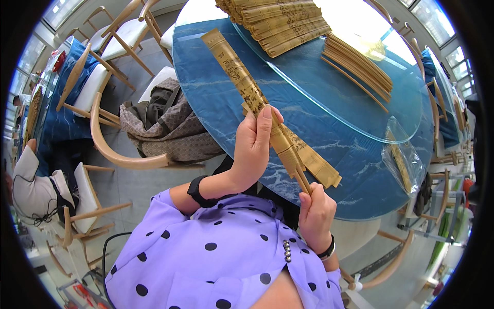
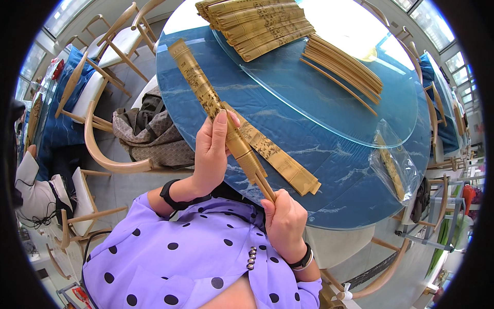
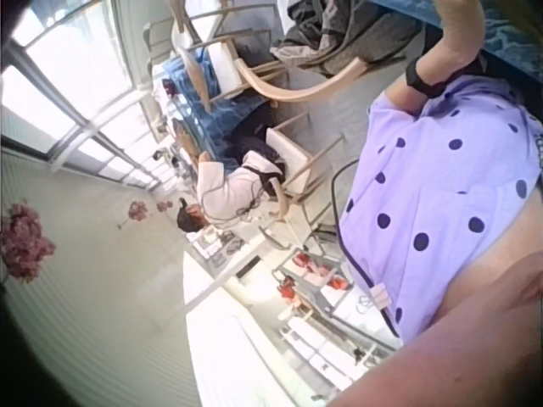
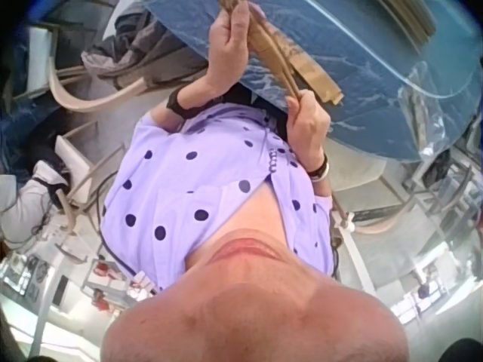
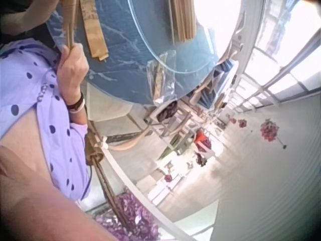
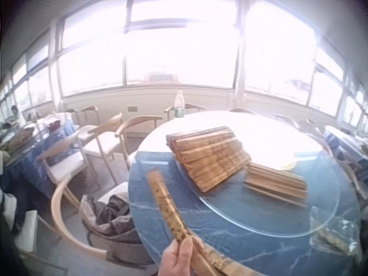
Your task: The person repeatedly picks up flat bamboo strips and thin bamboo rods from a glass table, inserts the rods into slots on the strips, and places the assembled units back on the table. The process is repeated multiple times with different strips and rods.
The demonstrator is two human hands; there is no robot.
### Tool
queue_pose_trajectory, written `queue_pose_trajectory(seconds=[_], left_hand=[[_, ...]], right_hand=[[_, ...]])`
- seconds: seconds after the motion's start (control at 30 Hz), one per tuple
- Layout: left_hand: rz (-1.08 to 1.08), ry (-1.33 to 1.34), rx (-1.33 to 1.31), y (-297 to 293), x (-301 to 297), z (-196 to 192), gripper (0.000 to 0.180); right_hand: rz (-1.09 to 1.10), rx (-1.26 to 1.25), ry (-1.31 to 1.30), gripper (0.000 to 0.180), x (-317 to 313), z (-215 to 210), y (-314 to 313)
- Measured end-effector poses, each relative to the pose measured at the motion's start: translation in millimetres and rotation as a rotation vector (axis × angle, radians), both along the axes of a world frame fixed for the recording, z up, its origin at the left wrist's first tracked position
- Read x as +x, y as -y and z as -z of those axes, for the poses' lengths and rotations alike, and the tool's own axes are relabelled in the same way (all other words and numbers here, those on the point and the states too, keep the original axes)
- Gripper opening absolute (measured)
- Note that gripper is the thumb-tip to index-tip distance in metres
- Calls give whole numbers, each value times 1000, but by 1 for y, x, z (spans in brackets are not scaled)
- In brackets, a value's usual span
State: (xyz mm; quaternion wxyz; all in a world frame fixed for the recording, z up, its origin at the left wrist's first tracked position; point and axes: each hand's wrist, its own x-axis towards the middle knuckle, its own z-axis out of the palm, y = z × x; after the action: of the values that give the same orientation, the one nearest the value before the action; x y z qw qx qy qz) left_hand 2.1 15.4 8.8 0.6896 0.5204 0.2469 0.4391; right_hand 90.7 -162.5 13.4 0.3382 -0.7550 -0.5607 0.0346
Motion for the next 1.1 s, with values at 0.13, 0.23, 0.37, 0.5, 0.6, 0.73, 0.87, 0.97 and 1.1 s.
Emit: queue_pose_trajectory(seconds=[0.13,0.23,0.37,0.5,0.6,0.73,0.87,0.97,1.1], left_hand=[[-21,-32,32,-7,-1,1,34],[-20,-34,44,-8,-2,6,34],[-39,-56,75,-7,0,7,34],[-26,-103,101,-10,-4,4,36],[-13,-97,56,-11,-5,5,36],[31,-157,99,2,-5,6,38],[83,-134,16,4,-2,4,39],[109,-133,-8,3,-4,2,39],[76,-169,26,10,-4,8,39]], right_hand=[[-73,34,-87,26,9,-4,0],[-68,63,-10,27,11,-17,2],[-182,272,46,40,10,-5,-1],[-295,270,59,40,12,0,6],[-303,272,106,37,16,-2,6],[-301,301,87,33,13,-2,4],[-287,279,109,31,13,-5,4],[-306,272,97,31,18,-6,5],[-331,258,56,30,21,-7,4]])
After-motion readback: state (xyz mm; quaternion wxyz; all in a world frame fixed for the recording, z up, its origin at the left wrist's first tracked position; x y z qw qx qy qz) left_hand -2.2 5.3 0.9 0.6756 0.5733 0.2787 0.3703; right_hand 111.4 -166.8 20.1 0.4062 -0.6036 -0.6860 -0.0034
